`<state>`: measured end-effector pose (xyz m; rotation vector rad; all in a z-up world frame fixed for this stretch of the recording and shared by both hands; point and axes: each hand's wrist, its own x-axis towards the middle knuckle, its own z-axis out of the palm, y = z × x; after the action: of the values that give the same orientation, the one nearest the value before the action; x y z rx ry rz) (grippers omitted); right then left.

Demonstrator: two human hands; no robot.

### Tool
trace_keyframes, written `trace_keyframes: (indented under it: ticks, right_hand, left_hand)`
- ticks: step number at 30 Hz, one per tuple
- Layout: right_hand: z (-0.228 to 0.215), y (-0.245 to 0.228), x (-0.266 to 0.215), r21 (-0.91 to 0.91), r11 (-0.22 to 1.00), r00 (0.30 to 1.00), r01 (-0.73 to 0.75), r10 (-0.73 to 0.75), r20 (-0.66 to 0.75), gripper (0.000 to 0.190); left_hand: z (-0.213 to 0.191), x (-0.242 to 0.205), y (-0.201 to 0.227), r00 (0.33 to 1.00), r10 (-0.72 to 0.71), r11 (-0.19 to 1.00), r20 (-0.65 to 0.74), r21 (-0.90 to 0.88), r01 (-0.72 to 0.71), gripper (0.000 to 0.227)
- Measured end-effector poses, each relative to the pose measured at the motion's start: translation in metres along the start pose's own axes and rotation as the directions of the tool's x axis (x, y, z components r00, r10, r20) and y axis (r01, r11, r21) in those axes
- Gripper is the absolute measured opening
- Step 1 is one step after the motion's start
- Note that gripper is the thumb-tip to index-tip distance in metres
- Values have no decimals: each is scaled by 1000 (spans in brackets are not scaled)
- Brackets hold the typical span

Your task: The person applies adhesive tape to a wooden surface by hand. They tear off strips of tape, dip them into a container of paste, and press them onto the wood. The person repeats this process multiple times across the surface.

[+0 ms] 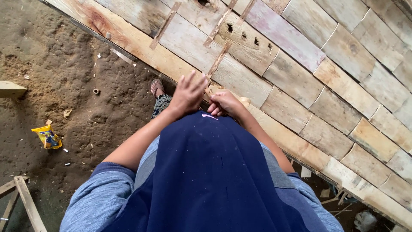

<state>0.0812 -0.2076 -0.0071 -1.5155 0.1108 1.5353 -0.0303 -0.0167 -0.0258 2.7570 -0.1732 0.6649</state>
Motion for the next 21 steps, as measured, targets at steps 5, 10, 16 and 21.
trace_keyframes:
  ticks: [5, 10, 16, 21]
  right_hand:
    - [5, 5, 2, -43, 999, 998, -29, 27, -51, 27]
    - [4, 11, 10, -84, 996, 993, -22, 12, -119, 26]
    - [-2, 3, 16, -290, 957, 991, -8, -32, -133, 24]
    - [10, -42, -6, -644, 761, 995, -80, 24, -96, 22]
  left_hand:
    - [3, -20, 12, 966, 16, 998, 260, -67, 2, 57]
    - [1, -19, 13, 918, 8, 998, 397, -60, 18, 57]
    - [9, -19, 9, 883, -24, 999, 468, -10, 33, 56]
    - [12, -19, 6, 836, -48, 998, 546, 4, 55, 52]
